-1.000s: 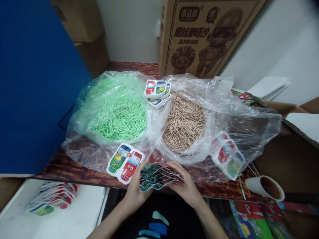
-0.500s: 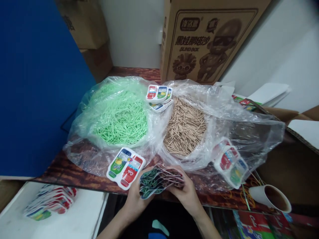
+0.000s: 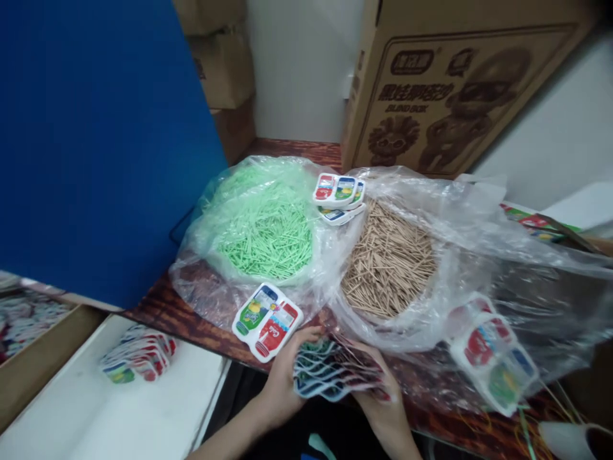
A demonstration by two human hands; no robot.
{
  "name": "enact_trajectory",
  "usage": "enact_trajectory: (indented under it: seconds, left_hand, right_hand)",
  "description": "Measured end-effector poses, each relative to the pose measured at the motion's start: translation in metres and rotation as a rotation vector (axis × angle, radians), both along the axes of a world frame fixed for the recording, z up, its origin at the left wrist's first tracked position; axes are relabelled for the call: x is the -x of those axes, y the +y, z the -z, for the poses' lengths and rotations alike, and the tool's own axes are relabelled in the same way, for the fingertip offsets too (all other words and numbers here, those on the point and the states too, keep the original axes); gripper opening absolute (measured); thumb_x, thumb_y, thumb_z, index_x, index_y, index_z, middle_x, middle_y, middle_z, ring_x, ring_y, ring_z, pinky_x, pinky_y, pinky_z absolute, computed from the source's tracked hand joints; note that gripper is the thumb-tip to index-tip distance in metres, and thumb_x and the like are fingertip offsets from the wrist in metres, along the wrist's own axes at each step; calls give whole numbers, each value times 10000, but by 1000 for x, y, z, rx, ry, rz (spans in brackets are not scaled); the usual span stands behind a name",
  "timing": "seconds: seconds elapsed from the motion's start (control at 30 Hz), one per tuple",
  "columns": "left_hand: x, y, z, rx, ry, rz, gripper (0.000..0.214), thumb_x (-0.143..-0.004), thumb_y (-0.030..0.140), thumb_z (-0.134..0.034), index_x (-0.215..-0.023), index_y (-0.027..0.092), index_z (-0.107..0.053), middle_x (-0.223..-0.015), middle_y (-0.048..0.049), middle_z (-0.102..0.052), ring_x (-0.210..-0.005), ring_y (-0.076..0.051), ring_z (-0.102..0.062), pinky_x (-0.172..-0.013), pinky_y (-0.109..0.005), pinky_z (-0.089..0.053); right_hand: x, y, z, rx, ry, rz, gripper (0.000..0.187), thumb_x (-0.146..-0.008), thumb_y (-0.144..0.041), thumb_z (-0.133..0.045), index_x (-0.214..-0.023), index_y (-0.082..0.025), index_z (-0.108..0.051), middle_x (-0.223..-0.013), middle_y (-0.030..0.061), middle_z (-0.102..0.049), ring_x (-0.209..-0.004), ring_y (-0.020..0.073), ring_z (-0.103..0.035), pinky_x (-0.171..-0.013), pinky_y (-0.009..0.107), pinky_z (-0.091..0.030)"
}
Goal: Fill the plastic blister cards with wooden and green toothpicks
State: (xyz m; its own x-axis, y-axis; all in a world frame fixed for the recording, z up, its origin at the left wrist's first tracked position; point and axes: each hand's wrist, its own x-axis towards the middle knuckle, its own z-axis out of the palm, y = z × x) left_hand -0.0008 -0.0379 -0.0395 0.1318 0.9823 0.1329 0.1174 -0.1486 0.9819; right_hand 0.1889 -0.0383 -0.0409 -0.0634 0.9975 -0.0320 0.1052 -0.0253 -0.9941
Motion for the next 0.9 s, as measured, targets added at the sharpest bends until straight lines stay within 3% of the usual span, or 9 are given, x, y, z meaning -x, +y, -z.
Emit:
enact_trajectory:
  seconds: [0.13, 0.23, 0.33, 0.43, 0.5, 0.6, 0.73, 0.9]
  left_hand:
    - [7, -3, -20, 111, 8, -57, 617, -606, 257, -818, -1164, 216, -557, -1093, -99, -674, -961, -277, -647, -855, -401, -526]
    - [32, -6, -34, 215, -59, 0, 499, -648, 286, -794, -1105, 191, -616, -1027, -79, -700, -928, -277, -653, -839, -398, -528]
    - [77, -19, -46, 310, -133, 52, 422, -682, 298, -779, -1068, 181, -657, -1034, -74, -709, -971, -285, -647, -876, -403, -514]
    - [135, -47, -52, 377, -50, -102, 430, -634, 278, -813, -1033, 185, -680, -985, -72, -727, -960, -293, -652, -866, -408, -521]
    - [175, -75, -49, 462, 4, -215, 406, -617, 267, -818, -994, 178, -697, -996, -78, -731, -947, -300, -655, -861, -414, -525]
    - [234, -124, -32, 640, 11, -499, 423, -594, 275, -818, -990, 178, -705, -990, -63, -747, -919, -305, -669, -839, -421, -537]
    - [299, -172, 13, 795, -9, -831, 449, -475, 256, -856, -892, 166, -716, -849, -39, -766, -794, -295, -696, -742, -385, -559]
    - [357, -176, 74, 879, -89, -963, 411, -391, 215, -862, -758, 148, -690, -683, -26, -743, -609, -240, -684, -623, -351, -558]
  right_hand:
    - [11, -4, 2, -11, -78, 3, 392, -763, -435, -699, -1091, -222, -670, -1052, 94, -732, -948, 294, -695, -818, 397, -591]
    - [28, -9, 6, 6, -143, -108, 365, -753, -403, -708, -1072, -226, -685, -989, 84, -749, -910, 298, -703, -826, 414, -588]
    - [47, -15, 9, 14, -206, -277, 457, -699, -345, -757, -1128, -218, -665, -1048, 104, -732, -968, 325, -684, -865, 450, -568]
    - [64, -15, 11, 5, -210, -485, 704, -665, -250, -769, -1325, -260, -521, -1245, 99, -645, -1120, 326, -615, -938, 467, -526]
    - [70, -11, 13, 8, -173, -555, 768, -717, -223, -718, -1410, -294, -397, -1293, 85, -610, -1142, 294, -604, -939, 450, -526]
    - [72, -3, 20, 37, -173, -507, 649, -809, -252, -629, -1408, -290, -383, -1204, 88, -653, -1041, 254, -654, -884, 413, -552]
    - [73, 2, 26, 76, -217, -414, 540, -834, -297, -595, -1353, -266, -451, -1071, 80, -687, -906, 224, -681, -814, 370, -573]
    - [82, 4, 24, 101, -267, -376, 464, -849, -332, -574, -1297, -234, -507, -1025, 82, -696, -807, 195, -681, -743, 322, -577]
